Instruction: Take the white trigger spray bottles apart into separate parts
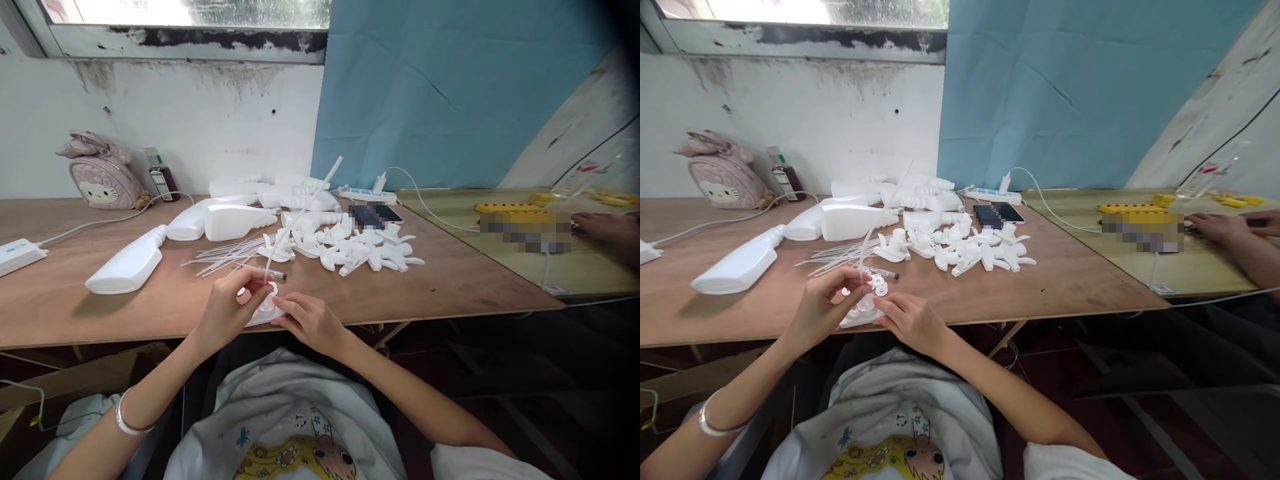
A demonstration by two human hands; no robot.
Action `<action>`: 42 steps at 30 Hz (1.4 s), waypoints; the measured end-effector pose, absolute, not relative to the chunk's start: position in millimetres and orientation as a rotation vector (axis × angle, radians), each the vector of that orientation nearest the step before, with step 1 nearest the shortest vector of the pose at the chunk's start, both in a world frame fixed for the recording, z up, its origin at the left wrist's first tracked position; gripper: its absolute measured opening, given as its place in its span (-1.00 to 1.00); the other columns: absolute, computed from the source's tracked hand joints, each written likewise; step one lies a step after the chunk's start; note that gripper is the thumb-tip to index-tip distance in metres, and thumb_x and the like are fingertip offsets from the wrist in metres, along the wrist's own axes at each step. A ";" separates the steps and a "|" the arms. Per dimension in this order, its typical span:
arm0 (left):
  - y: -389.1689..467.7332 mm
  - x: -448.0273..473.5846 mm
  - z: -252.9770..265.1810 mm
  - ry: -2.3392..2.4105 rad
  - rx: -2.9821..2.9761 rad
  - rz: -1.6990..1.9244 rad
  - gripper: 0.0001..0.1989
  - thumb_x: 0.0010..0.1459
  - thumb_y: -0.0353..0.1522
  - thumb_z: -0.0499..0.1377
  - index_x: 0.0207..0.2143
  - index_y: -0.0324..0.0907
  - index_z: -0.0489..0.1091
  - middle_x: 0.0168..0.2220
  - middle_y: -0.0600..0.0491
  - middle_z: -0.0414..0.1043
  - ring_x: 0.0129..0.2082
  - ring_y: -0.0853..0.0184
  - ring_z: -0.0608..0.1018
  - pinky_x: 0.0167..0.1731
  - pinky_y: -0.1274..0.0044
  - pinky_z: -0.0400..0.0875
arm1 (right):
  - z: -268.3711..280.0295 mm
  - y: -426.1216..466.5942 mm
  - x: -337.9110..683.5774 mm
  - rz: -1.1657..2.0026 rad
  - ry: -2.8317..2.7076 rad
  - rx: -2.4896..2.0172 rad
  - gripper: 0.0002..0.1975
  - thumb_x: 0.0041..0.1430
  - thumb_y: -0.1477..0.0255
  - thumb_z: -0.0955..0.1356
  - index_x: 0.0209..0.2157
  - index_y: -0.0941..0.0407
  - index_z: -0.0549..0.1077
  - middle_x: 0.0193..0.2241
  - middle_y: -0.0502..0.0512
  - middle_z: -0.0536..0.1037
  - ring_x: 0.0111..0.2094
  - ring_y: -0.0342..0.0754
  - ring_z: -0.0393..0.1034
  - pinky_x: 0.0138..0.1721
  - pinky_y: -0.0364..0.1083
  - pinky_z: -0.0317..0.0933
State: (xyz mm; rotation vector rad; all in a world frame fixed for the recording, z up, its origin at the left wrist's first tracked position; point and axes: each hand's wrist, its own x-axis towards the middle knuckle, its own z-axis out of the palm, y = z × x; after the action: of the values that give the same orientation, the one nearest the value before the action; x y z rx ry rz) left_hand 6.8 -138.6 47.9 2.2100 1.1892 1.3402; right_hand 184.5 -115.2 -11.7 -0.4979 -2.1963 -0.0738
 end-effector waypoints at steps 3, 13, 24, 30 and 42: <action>-138.0 7.9 49.3 1.186 2.215 1.336 -0.91 0.08 -0.41 0.13 -0.31 -0.21 0.34 -0.40 0.07 0.43 -0.47 0.45 0.45 -0.43 0.63 0.33 | -10.8 -115.4 183.9 -0.077 -2.194 -0.503 -0.76 0.17 0.42 0.28 -0.12 0.17 0.28 -0.34 0.14 0.50 -0.34 -0.09 0.42 -0.33 -0.14 0.33; -139.8 7.1 50.7 1.190 2.272 1.228 -0.98 0.06 -0.44 0.13 -0.40 -0.21 0.33 -0.46 0.09 0.42 -0.47 0.43 0.45 -0.43 0.60 0.31 | -12.5 -114.9 184.0 -0.053 -2.212 -0.537 -0.80 0.18 0.40 0.26 -0.16 0.17 0.31 -0.38 0.14 0.50 -0.37 -0.09 0.42 -0.36 -0.14 0.31; -134.7 4.2 48.3 1.050 2.132 1.220 -0.95 0.05 -0.43 0.14 -0.44 -0.22 0.28 -0.48 0.07 0.37 -0.46 0.41 0.44 -0.43 0.58 0.34 | -12.4 -114.5 183.7 -0.031 -2.215 -0.539 -0.81 0.18 0.41 0.26 -0.17 0.18 0.31 -0.42 0.11 0.48 -0.41 -0.11 0.40 -0.38 -0.15 0.30; -130.7 1.1 43.5 1.047 2.125 1.227 -0.91 0.05 -0.40 0.14 -0.45 -0.23 0.27 -0.49 0.07 0.34 -0.47 0.41 0.41 -0.45 0.56 0.31 | -12.0 -114.3 183.0 -0.042 -2.203 -0.527 -0.81 0.19 0.41 0.26 -0.17 0.18 0.31 -0.43 0.10 0.47 -0.42 -0.12 0.40 -0.39 -0.16 0.30; -130.2 2.0 41.1 1.041 2.195 1.242 -0.92 0.05 -0.42 0.14 -0.46 -0.22 0.26 -0.51 0.09 0.31 -0.50 0.42 0.39 -0.49 0.57 0.27 | -10.6 -114.7 182.8 -0.055 -2.213 -0.534 -0.83 0.20 0.41 0.25 -0.19 0.17 0.30 -0.45 0.09 0.47 -0.45 -0.12 0.38 -0.42 -0.16 0.29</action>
State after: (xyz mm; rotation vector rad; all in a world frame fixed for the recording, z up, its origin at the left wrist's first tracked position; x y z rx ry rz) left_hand 2.0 -130.2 41.1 2.1946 1.0415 1.2417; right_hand 182.8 -114.7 -10.6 -0.5335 -2.2133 -0.0548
